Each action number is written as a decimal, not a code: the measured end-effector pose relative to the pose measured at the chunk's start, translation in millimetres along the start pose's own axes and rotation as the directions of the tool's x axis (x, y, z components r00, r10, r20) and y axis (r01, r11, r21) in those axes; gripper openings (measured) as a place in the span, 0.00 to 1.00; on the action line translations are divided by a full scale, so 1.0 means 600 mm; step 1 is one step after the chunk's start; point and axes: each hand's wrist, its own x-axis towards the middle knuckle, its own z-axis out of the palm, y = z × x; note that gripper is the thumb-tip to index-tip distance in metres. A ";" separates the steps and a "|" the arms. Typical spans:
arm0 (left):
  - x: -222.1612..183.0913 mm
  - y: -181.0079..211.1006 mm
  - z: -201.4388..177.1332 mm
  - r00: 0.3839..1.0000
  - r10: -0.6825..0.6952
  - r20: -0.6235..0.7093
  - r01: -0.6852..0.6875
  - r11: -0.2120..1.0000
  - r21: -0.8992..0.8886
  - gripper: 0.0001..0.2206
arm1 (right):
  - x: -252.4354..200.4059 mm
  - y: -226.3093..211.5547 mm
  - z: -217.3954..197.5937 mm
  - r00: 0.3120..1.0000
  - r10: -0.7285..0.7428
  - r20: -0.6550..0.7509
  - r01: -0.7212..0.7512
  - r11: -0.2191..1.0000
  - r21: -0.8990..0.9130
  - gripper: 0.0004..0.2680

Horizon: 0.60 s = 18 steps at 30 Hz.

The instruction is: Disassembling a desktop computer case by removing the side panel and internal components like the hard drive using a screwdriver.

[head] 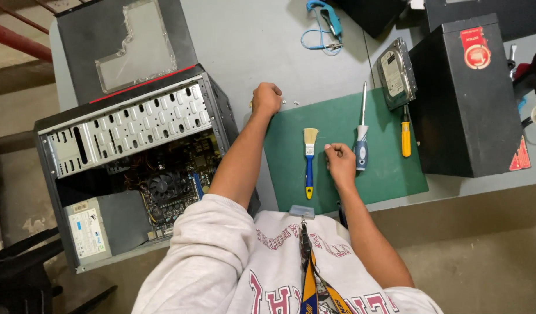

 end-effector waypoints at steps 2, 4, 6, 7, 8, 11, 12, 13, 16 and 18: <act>-0.033 0.025 -0.020 1.000 0.006 0.004 -0.006 0.998 0.062 0.09 | -0.001 -0.012 -0.002 1.000 -0.003 0.008 0.003 1.000 -0.015 0.07; -0.058 0.037 -0.032 1.000 0.009 0.008 -0.010 0.992 0.123 0.06 | -0.002 -0.015 -0.004 1.000 -0.004 0.019 0.005 1.000 -0.031 0.07; -0.068 0.041 -0.038 0.998 0.025 0.049 -0.034 0.979 0.200 0.08 | 0.001 -0.012 -0.003 1.000 0.002 0.017 0.000 0.996 -0.092 0.07; -0.063 0.037 -0.035 0.998 0.024 0.050 -0.034 0.979 0.199 0.08 | 0.004 -0.008 -0.002 1.000 0.002 0.016 -0.001 0.996 -0.093 0.07; -0.057 0.032 -0.031 0.999 -0.004 0.055 -0.007 0.977 0.214 0.09 | 0.008 -0.005 -0.002 1.000 -0.001 0.017 0.003 0.993 -0.117 0.07; -0.021 0.004 -0.009 0.997 -0.060 0.040 0.050 0.976 0.212 0.10 | 0.021 0.005 -0.006 1.000 -0.012 0.009 0.014 0.988 -0.156 0.07; -0.005 -0.008 -0.002 0.996 -0.086 0.018 0.081 0.978 0.193 0.11 | 0.027 0.006 -0.007 1.000 -0.024 0.002 0.024 0.985 -0.172 0.07; -0.002 -0.008 -0.003 0.996 -0.086 0.017 0.081 0.978 0.193 0.11 | 0.036 0.004 -0.008 1.000 -0.025 0.002 0.025 0.985 -0.171 0.07; -0.002 -0.011 -0.005 0.997 -0.078 0.007 0.075 0.977 0.201 0.10 | 0.045 -0.009 -0.009 0.998 -0.050 -0.027 0.042 0.970 -0.240 0.10; -0.008 -0.008 -0.007 0.999 -0.044 0.023 0.039 0.984 0.174 0.09 | 0.033 -0.030 -0.006 0.999 -0.032 -0.039 0.021 0.963 -0.270 0.10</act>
